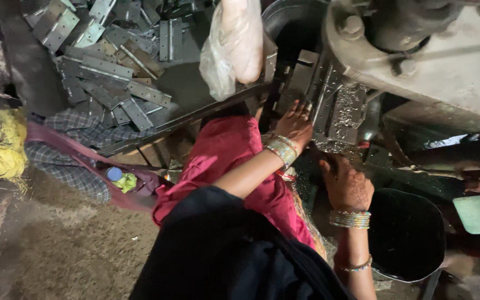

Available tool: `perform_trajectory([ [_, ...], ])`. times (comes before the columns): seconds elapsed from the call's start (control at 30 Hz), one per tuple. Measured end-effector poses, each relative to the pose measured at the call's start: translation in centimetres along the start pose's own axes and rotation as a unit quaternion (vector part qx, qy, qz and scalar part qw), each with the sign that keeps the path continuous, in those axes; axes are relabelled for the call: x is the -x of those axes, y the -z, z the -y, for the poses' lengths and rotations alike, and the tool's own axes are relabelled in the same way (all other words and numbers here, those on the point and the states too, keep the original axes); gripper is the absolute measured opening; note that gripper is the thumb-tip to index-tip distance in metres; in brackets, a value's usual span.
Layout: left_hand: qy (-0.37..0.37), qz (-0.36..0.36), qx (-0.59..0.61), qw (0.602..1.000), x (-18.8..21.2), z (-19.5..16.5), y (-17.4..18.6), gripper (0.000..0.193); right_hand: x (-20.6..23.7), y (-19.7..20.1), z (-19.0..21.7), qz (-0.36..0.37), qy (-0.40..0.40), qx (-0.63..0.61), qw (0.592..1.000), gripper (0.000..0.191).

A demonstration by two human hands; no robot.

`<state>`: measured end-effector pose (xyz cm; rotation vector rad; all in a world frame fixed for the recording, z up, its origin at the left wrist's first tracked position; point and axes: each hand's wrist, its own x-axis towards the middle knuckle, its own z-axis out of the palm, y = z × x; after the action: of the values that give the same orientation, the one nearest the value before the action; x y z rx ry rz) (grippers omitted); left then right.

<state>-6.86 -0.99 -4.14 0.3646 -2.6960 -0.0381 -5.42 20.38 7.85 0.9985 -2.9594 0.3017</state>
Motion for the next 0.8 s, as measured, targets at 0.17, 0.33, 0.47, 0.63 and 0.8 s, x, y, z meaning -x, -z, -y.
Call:
perform_trajectory([
  [0.17, -0.047, 0.007, -0.031, 0.998, -0.3, 0.5, 0.7, 0.036, 0.0, 0.0, 0.0, 0.034, -0.012, -0.007, 0.999, 0.044],
  [0.33, -0.052, 0.004, -0.004, 0.999, 1.0, -0.6, 1.8, 0.041, 0.1, -0.1, -0.1, -0.006, 0.04, -0.039, 0.998, 0.04],
  [0.47, -0.001, 0.055, -0.02, 0.998, 0.8, -1.1, 2.4, 0.035, 0.2, -0.3, 0.3, 0.031, -0.006, 0.024, 0.999, 0.042],
  [0.63, 0.003, 0.041, -0.033, 0.999, -0.7, -0.8, 2.5, 0.037, 0.0, -0.2, 0.4, 0.053, -0.035, 0.026, 0.998, 0.041],
  [0.8, -0.049, 0.067, -0.041, 0.996, 0.0, -0.2, 2.5, 0.041, -0.3, -0.3, 0.1, 0.041, -0.016, -0.013, 0.999, 0.042],
])
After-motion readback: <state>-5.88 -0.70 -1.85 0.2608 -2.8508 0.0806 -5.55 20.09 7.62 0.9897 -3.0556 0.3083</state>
